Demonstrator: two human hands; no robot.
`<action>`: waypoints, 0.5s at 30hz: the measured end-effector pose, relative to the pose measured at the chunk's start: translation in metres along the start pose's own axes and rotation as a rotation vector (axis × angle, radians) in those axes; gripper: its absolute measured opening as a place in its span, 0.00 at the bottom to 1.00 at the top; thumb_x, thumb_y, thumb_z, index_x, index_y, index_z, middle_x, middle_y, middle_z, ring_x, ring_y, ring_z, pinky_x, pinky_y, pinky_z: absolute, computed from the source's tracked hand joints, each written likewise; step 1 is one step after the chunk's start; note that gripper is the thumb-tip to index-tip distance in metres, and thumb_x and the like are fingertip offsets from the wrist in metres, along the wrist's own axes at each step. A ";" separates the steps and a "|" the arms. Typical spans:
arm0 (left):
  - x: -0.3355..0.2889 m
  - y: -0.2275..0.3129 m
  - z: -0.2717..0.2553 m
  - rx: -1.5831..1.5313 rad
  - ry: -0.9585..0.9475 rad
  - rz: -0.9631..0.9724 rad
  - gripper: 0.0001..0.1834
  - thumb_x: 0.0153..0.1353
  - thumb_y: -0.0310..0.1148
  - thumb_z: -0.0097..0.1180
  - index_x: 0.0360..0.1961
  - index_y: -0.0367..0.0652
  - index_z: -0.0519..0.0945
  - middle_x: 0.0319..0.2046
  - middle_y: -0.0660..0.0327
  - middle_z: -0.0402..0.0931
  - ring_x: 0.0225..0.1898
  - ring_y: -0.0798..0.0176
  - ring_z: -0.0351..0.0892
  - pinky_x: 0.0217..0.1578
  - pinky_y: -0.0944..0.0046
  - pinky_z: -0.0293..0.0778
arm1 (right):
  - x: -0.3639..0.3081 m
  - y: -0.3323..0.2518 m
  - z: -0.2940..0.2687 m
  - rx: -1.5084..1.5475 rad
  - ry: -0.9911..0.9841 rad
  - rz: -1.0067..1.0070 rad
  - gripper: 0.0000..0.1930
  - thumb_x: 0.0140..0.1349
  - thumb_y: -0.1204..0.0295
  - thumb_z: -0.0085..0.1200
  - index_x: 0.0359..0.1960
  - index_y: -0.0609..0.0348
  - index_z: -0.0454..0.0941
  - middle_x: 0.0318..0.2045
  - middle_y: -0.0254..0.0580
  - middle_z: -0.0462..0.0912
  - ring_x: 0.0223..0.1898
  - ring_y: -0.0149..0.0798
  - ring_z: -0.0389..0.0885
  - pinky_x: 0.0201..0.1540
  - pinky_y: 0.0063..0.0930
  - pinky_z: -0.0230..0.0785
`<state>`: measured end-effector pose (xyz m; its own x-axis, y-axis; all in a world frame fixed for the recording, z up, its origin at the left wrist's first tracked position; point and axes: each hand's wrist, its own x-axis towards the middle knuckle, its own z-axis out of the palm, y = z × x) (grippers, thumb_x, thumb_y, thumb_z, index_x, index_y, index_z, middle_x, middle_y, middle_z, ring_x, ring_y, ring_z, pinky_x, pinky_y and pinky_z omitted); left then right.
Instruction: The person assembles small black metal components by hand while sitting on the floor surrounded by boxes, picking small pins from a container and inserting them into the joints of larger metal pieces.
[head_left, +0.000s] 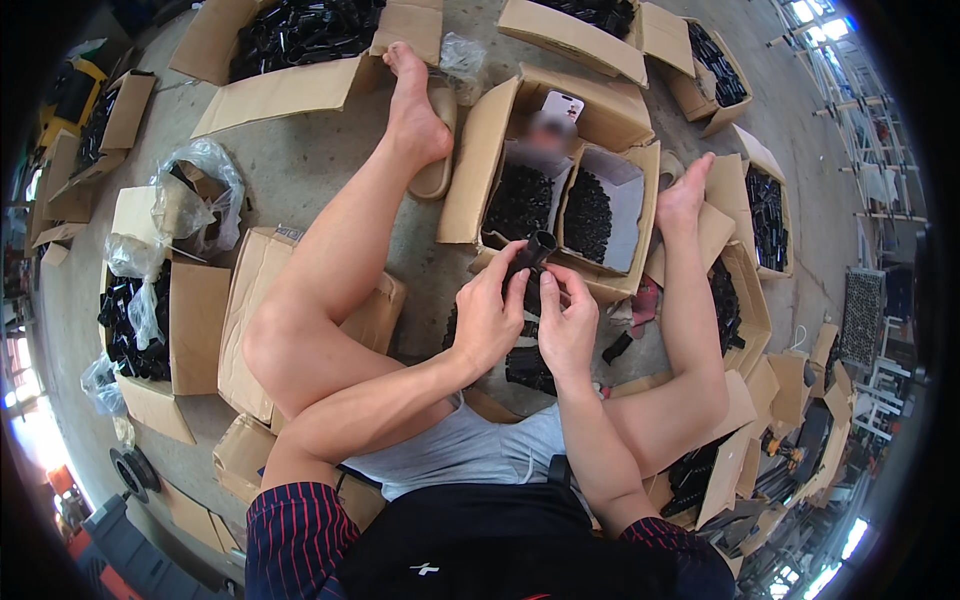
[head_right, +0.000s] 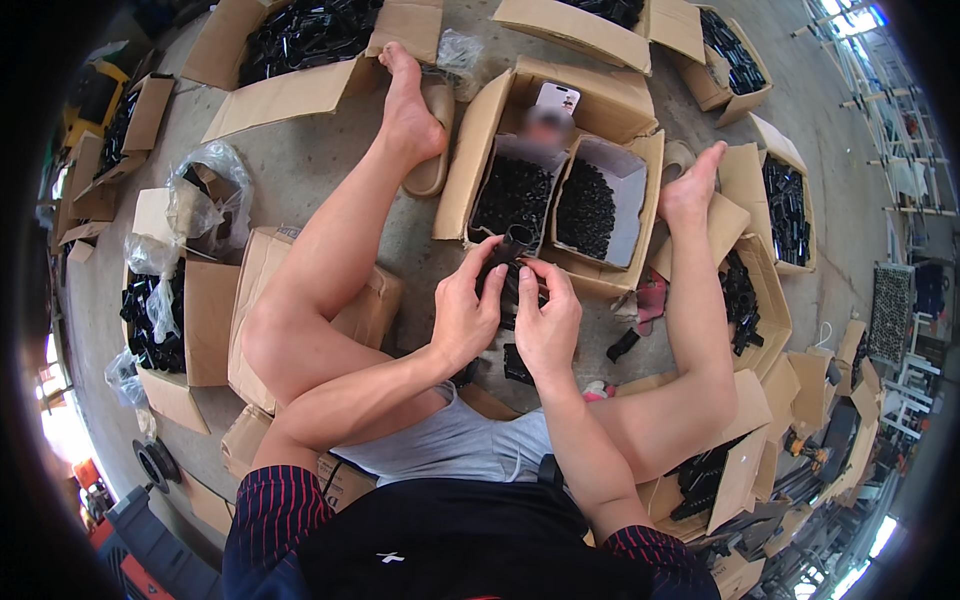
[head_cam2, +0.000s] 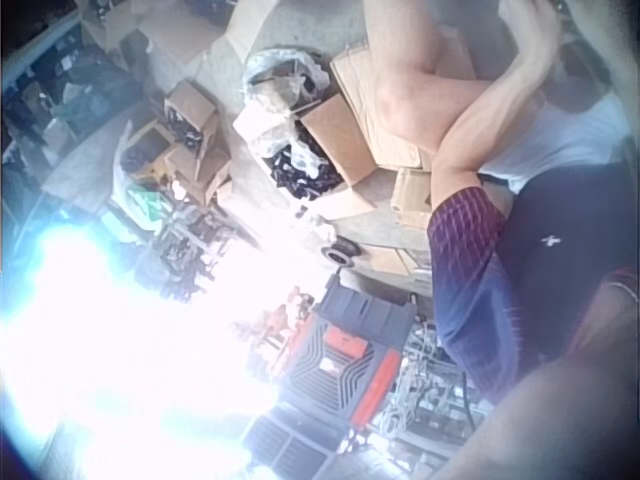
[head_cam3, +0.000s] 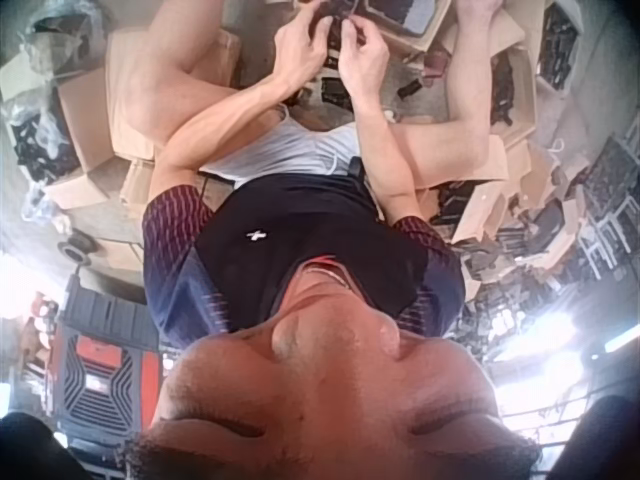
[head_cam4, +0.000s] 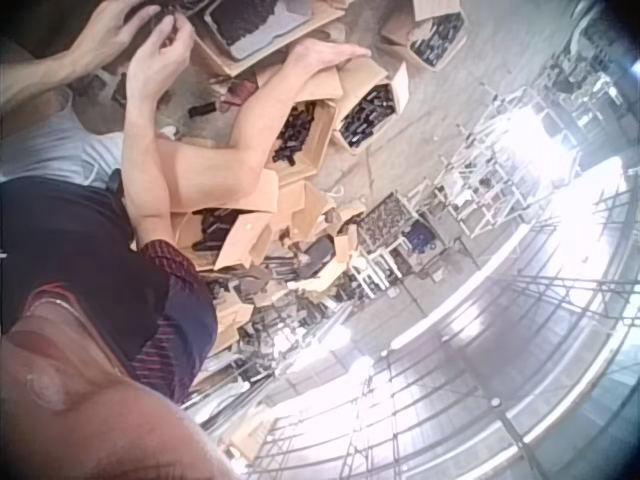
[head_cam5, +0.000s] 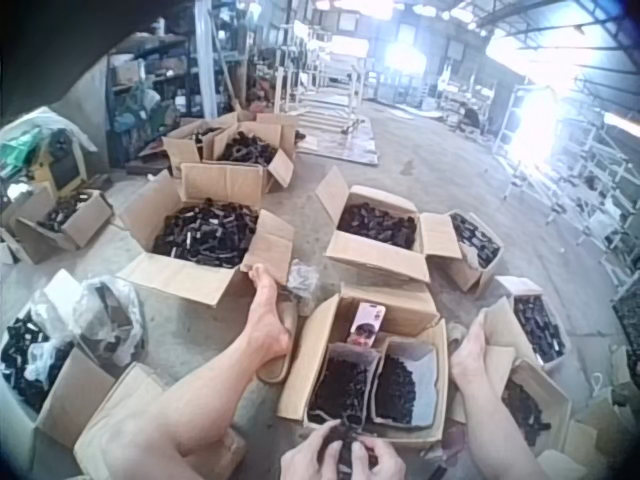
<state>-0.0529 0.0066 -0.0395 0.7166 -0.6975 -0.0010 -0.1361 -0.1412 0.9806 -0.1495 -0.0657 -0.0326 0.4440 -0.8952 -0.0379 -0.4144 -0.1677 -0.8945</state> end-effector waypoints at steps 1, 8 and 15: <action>0.000 0.001 0.000 0.002 -0.002 -0.006 0.18 0.68 0.26 0.53 0.59 0.41 0.75 0.39 0.44 0.83 0.38 0.40 0.84 0.39 0.50 0.78 | 0.000 0.002 0.000 0.002 -0.007 0.019 0.10 0.71 0.69 0.55 0.44 0.65 0.82 0.37 0.46 0.85 0.39 0.41 0.85 0.45 0.32 0.75; -0.001 0.001 -0.001 0.018 0.003 0.014 0.19 0.68 0.26 0.54 0.60 0.42 0.75 0.39 0.44 0.83 0.39 0.40 0.84 0.39 0.50 0.78 | 0.002 -0.001 -0.001 0.009 -0.013 0.000 0.13 0.72 0.66 0.55 0.44 0.65 0.82 0.37 0.45 0.86 0.39 0.36 0.84 0.45 0.30 0.74; -0.001 0.002 0.000 0.020 -0.019 -0.038 0.19 0.68 0.26 0.53 0.60 0.42 0.75 0.39 0.44 0.83 0.39 0.40 0.84 0.40 0.49 0.77 | 0.002 0.010 0.006 0.269 0.008 0.146 0.14 0.72 0.65 0.56 0.43 0.66 0.82 0.34 0.40 0.86 0.37 0.27 0.79 0.45 0.25 0.72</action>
<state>-0.0537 0.0072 -0.0373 0.7086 -0.7044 -0.0419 -0.1226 -0.1814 0.9757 -0.1483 -0.0664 -0.0447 0.3883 -0.9053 -0.1723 -0.2478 0.0775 -0.9657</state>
